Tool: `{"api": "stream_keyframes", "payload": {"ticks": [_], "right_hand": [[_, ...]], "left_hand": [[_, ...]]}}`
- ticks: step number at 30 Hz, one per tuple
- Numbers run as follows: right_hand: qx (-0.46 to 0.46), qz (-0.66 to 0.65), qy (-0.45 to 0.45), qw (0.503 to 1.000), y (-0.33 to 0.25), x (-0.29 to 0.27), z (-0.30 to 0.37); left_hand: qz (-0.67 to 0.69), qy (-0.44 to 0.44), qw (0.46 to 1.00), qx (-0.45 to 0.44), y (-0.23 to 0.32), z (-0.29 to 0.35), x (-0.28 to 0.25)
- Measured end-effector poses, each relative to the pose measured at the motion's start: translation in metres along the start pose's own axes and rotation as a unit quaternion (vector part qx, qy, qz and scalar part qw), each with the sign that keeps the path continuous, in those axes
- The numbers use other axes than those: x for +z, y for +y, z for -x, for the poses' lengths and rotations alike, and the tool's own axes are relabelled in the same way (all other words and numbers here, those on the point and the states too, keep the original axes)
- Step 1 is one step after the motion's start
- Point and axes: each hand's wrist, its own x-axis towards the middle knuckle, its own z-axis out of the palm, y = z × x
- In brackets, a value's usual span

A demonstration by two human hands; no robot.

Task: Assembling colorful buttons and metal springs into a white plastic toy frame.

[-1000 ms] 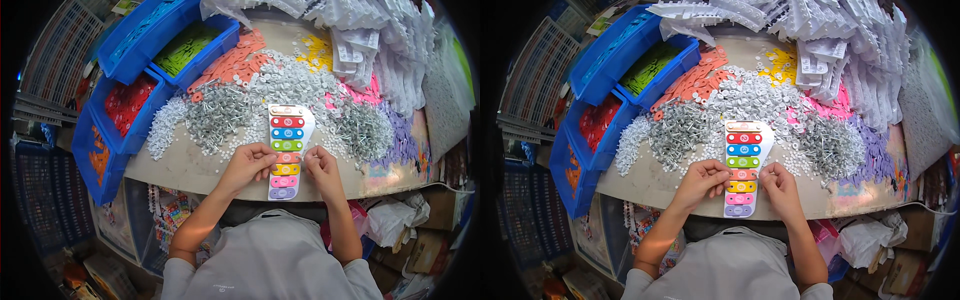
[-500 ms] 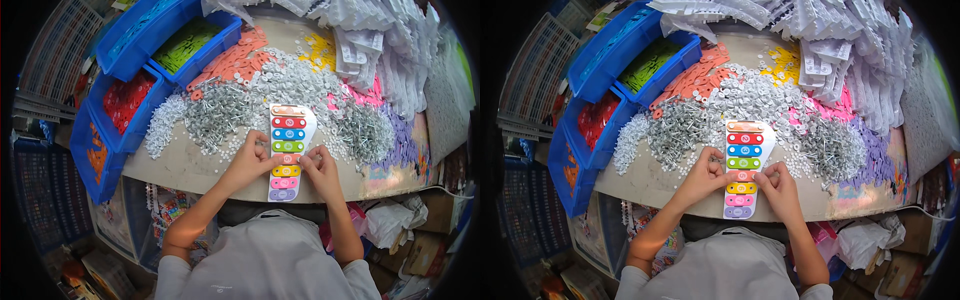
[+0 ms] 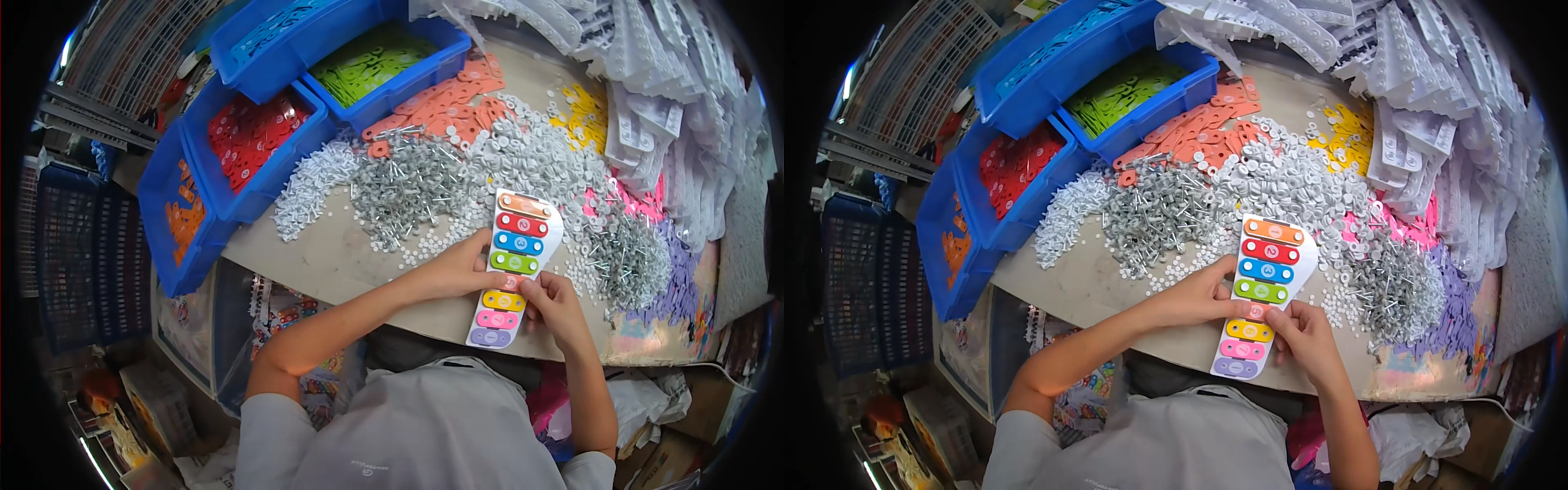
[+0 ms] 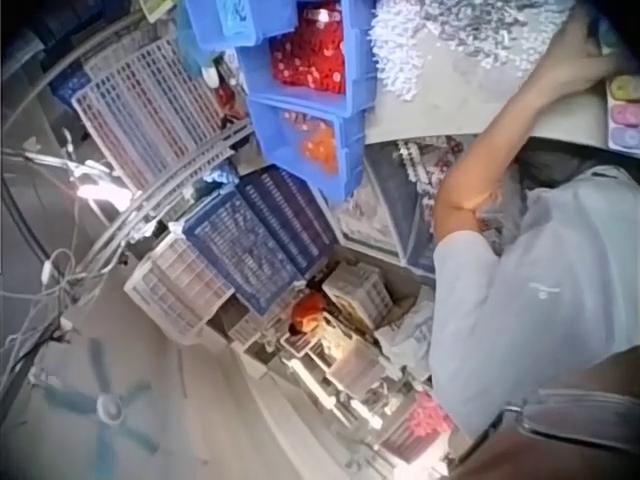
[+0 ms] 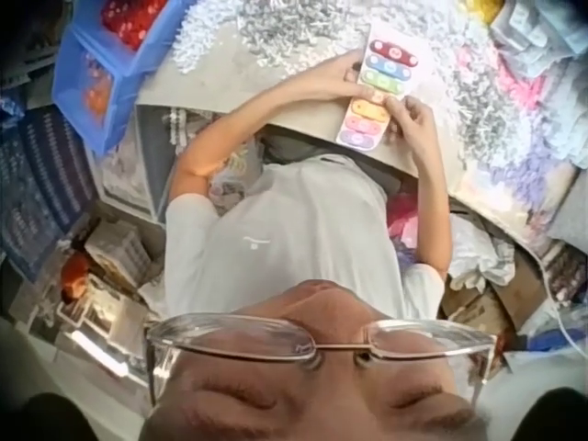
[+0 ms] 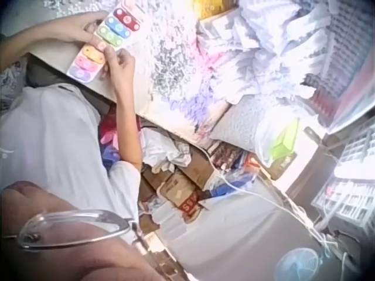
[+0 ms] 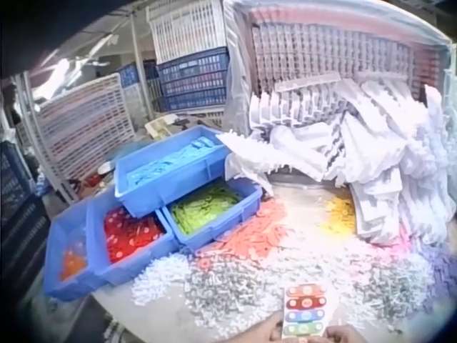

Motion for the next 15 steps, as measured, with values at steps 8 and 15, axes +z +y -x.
{"api": "stream_keyframes", "payload": {"ticks": [8, 15], "right_hand": [[-0.033, -0.014, 0.002, 0.999, 0.002, 0.005, -0.005], [-0.255, 0.239, 0.339, 0.873, 0.029, -0.053, 0.027]], "left_hand": [[-0.008, 0.012, 1.0, 0.026, 0.001, 0.003, 0.0], [-0.15, 0.284, 0.936, 0.144, -0.009, 0.059, -0.032]]}}
